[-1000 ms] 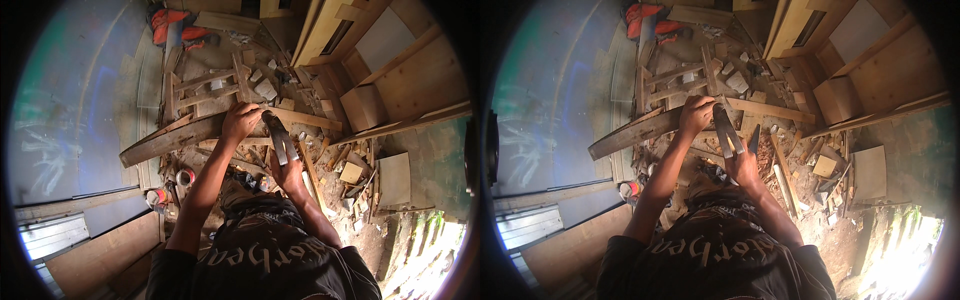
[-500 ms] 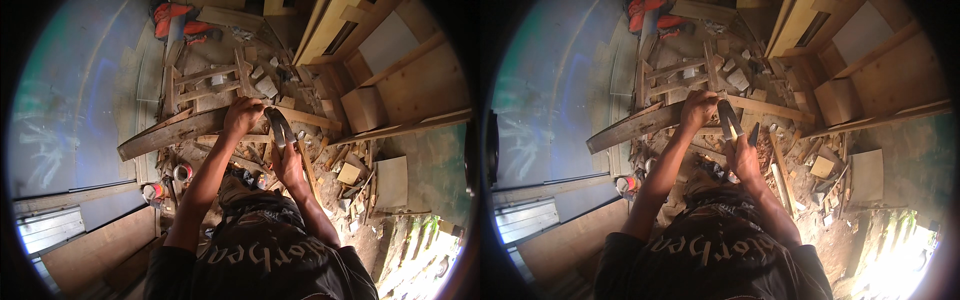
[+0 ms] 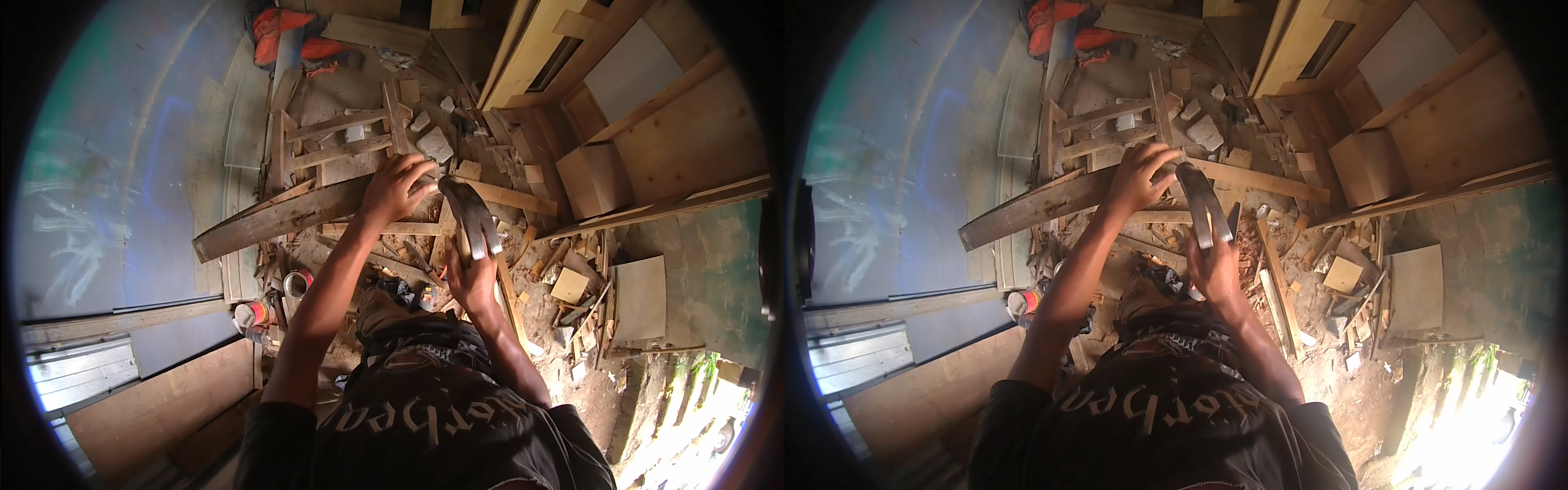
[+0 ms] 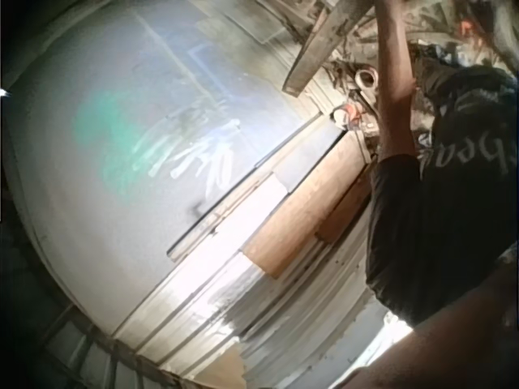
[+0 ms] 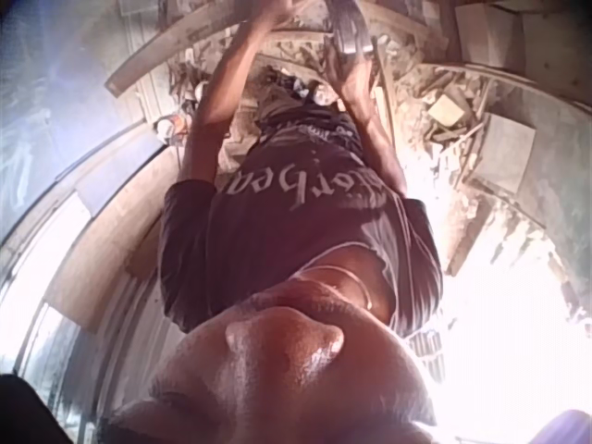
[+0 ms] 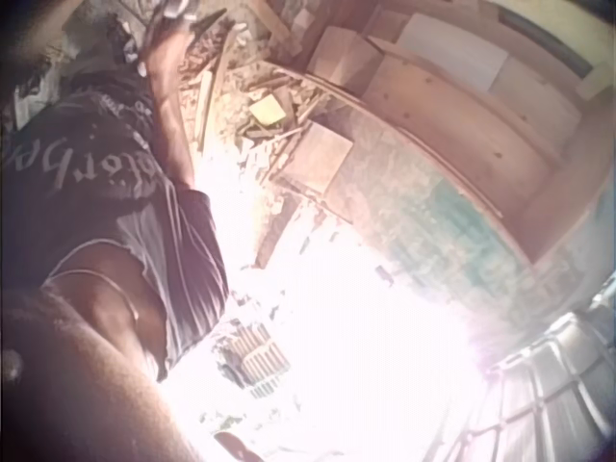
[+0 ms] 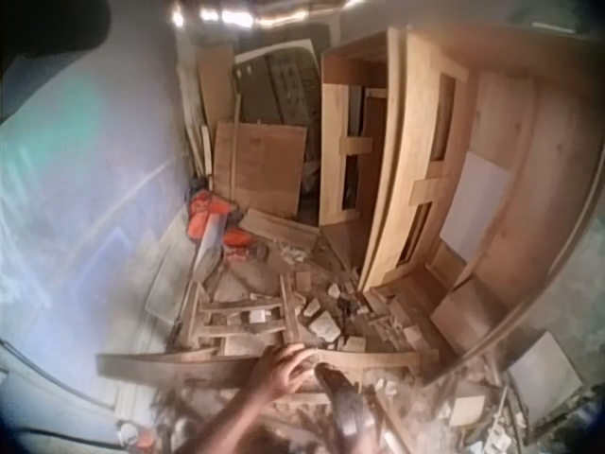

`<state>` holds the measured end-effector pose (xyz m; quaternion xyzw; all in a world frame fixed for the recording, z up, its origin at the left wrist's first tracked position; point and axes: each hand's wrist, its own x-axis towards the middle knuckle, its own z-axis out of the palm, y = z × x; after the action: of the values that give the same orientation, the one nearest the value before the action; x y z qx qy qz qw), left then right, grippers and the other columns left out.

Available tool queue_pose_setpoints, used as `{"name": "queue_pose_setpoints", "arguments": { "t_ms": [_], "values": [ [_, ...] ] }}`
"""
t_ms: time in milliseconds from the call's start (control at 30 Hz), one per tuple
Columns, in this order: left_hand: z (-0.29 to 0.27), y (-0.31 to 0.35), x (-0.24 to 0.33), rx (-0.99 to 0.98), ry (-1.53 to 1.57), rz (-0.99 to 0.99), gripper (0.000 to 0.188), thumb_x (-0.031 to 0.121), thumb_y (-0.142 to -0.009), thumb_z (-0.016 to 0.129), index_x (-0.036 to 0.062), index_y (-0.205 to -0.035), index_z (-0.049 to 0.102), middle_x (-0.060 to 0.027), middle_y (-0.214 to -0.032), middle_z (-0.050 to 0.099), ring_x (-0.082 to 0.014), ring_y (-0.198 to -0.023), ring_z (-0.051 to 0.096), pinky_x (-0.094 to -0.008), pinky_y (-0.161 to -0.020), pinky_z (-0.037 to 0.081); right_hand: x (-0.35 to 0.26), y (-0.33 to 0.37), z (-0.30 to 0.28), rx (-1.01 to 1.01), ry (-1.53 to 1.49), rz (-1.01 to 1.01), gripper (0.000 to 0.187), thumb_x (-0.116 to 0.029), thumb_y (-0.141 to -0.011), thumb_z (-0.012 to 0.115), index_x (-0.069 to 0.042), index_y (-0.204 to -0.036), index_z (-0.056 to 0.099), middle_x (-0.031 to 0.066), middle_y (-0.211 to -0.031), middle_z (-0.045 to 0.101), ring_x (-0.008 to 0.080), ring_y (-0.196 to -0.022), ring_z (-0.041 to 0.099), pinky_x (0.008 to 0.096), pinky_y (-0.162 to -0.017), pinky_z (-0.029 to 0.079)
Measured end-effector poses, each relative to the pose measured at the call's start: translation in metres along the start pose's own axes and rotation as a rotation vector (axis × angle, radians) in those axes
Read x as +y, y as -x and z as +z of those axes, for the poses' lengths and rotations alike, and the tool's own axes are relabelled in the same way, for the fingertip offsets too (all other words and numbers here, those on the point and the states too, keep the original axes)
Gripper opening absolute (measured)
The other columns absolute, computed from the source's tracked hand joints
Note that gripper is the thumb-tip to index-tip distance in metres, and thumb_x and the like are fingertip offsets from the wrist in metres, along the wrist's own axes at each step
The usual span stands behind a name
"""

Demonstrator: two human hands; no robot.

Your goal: The person dismantles a wooden frame using a hammer. They repeatedly strike the frame to separate its components, occasionally repositioning the frame and picking up small pieces from the debris-strewn floor.

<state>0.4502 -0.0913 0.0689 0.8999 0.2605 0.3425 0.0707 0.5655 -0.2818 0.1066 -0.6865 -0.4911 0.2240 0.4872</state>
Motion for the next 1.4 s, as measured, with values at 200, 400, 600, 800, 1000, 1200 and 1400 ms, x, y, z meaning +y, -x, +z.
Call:
{"name": "queue_pose_setpoints", "arguments": {
  "t_ms": [200,400,600,800,1000,1200,1400],
  "values": [
    [-0.013,0.001,-0.025,-0.192,-0.129,-0.289,0.036,0.034,-0.097,0.052,0.0020,-0.090,0.066,-0.0170,-0.090,0.068,-0.0316,-0.090,0.065,-0.0438,-0.080,0.050,-0.003,0.018,-0.018,-0.076,-0.102,0.109,0.033,-0.015,-0.096,0.052,0.004,-0.123,0.054,0.0210,-0.078,0.063,0.0303,-0.064,0.066,0.0394,-0.056,0.050],
    [0.002,-0.009,-0.015,-0.116,-0.308,-0.502,0.060,0.039,-0.099,0.045,0.0064,-0.051,0.061,-0.0165,-0.049,0.058,-0.0332,-0.042,0.059,-0.0412,-0.045,0.050,0.034,0.028,-0.011,-0.143,0.141,-0.066,0.045,-0.013,-0.091,0.056,0.003,-0.131,0.044,0.0189,-0.092,0.065,0.0328,-0.074,0.066,0.0402,-0.062,0.052],
    [-0.008,-0.009,-0.008,-0.160,-0.293,-0.512,0.056,0.038,-0.099,0.045,0.0070,-0.055,0.062,-0.0162,-0.052,0.059,-0.0316,-0.044,0.061,-0.0403,-0.044,0.049,0.040,0.017,0.001,0.060,0.424,-0.428,0.040,-0.015,-0.096,0.051,0.008,-0.128,0.049,0.0250,-0.108,0.060,0.0364,-0.089,0.062,0.0418,-0.073,0.052],
    [-0.011,-0.007,-0.009,-0.145,-0.287,-0.483,0.045,0.032,-0.096,0.052,0.0058,-0.060,0.062,-0.0156,-0.055,0.060,-0.0308,-0.049,0.060,-0.0390,-0.050,0.051,0.068,0.041,-0.004,-0.427,0.238,-0.111,0.046,-0.018,-0.097,0.054,0.008,-0.131,0.039,0.0171,-0.100,0.060,0.0228,-0.078,0.061,0.0341,-0.062,0.050],
    [-0.006,-0.009,-0.012,-0.135,-0.300,-0.487,0.046,0.030,-0.095,0.054,0.0069,-0.056,0.059,-0.0142,-0.054,0.058,-0.0301,-0.047,0.059,-0.0389,-0.048,0.050,0.058,0.037,-0.006,-0.309,0.001,0.005,0.023,-0.007,-0.083,0.060,0.005,-0.103,0.061,0.0185,-0.088,0.063,0.0296,-0.066,0.063,0.0364,-0.052,0.051],
    [-0.004,-0.006,-0.014,-0.092,-0.330,-0.483,0.048,0.032,-0.095,0.054,0.0093,-0.053,0.059,-0.0133,-0.049,0.057,-0.0299,-0.043,0.058,-0.0390,-0.044,0.048,0.040,0.014,0.002,-0.141,0.236,-0.344,0.017,0.000,-0.078,0.061,0.005,-0.094,0.063,0.0179,-0.082,0.062,0.0288,-0.054,0.060,0.0340,-0.043,0.048],
    [-0.007,-0.005,-0.009,-0.114,-0.336,-0.521,0.048,0.035,-0.095,0.055,0.0117,-0.053,0.058,-0.0122,-0.047,0.056,-0.0300,-0.042,0.057,-0.0388,-0.045,0.048,0.016,0.014,-0.008,-0.186,-0.097,-0.104,0.039,-0.036,-0.095,0.044,0.002,-0.093,0.053,0.0048,-0.063,0.046,0.0132,-0.046,0.043,0.0272,-0.041,0.032]
  ]
}}
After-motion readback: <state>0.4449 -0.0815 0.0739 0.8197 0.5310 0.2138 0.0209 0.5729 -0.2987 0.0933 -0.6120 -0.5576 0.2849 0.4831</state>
